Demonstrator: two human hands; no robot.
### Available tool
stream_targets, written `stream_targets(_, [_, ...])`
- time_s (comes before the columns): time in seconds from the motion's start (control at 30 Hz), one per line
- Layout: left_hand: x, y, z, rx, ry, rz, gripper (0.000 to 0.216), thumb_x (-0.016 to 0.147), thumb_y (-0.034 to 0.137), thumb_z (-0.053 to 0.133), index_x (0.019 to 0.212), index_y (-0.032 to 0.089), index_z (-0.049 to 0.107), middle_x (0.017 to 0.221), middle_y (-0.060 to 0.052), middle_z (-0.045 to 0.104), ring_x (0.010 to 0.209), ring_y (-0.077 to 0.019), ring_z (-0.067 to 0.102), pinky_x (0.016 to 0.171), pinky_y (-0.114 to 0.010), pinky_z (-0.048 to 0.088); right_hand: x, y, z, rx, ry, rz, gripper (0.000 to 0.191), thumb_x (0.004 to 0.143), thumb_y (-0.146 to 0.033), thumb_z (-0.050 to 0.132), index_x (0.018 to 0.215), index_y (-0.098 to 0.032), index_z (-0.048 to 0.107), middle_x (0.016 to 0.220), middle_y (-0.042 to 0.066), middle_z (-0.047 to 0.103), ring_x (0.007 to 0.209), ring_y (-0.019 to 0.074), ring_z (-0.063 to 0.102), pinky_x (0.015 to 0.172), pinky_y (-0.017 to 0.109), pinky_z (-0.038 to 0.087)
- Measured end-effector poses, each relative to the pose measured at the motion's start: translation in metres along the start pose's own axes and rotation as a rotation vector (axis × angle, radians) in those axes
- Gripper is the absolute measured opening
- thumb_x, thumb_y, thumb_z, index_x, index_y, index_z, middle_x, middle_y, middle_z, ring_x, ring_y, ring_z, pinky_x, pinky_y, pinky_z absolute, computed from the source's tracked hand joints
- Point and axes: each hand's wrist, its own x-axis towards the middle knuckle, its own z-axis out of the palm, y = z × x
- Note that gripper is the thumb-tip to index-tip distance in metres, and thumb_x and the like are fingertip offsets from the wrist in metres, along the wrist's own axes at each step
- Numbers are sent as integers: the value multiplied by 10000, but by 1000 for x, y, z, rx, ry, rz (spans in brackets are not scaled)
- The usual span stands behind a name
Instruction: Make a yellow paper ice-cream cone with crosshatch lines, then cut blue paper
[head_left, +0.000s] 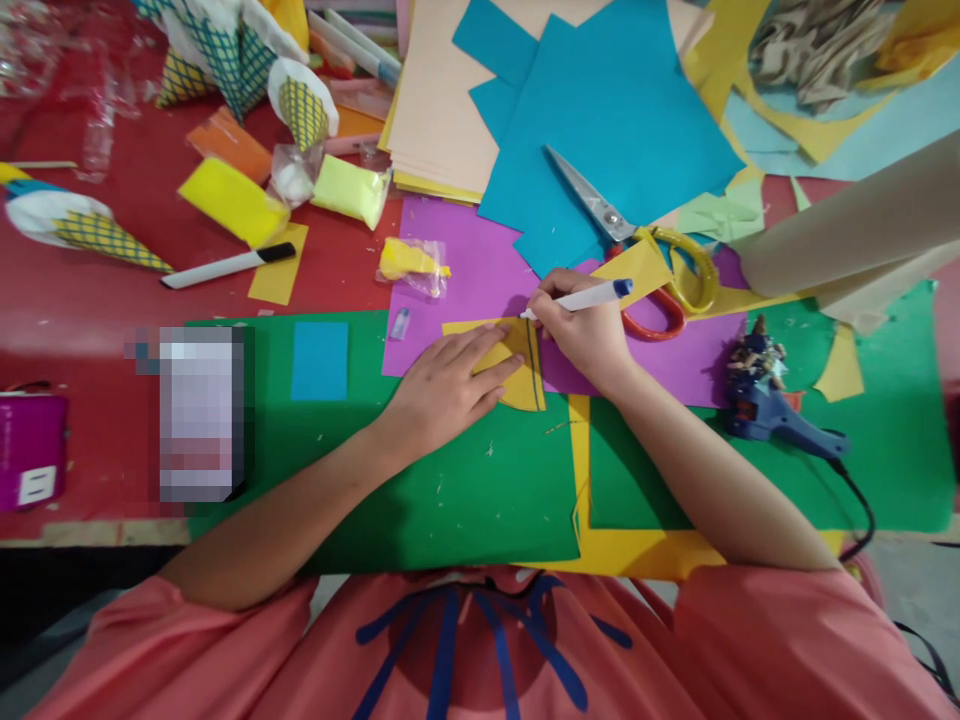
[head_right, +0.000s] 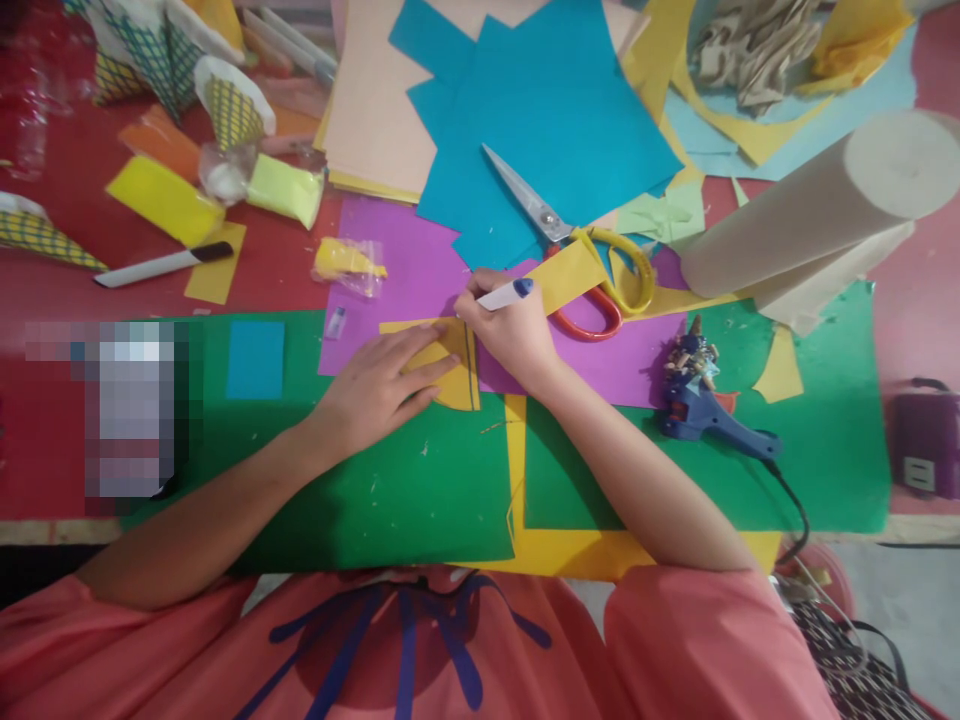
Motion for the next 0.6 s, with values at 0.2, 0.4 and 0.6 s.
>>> stream_targets(0.2, [0, 0, 0, 20, -5, -2, 352, 924, 278, 447, 1258, 239, 548, 1408, -114, 455, 1293, -271, 440, 1022, -439, 416, -2, 0, 0, -11, -7, -6, 212, 723, -127, 496, 536, -199, 425, 494, -30, 423, 495, 85, 375, 485, 249, 281])
stream_targets(0.4, [0, 0, 0, 41, 29, 17, 337, 921, 273, 453, 1236, 226, 566, 1395, -117, 471, 1272, -274, 465, 1010, -435, 431, -5, -1, 0, -14, -8, 5, 208, 718, -119, 502, 535, -192, 436, 490, -37, 414, 487, 79, 371, 490, 256, 269])
stream_targets(0.6, [0, 0, 1, 35, -2, -12, 383, 933, 303, 428, 1280, 169, 522, 1405, -133, 467, 1280, -275, 458, 1017, -446, 425, -7, 1, 0, -16, -1, -27, 214, 726, -139, 493, 531, -194, 422, 491, -41, 405, 488, 77, 365, 492, 253, 272])
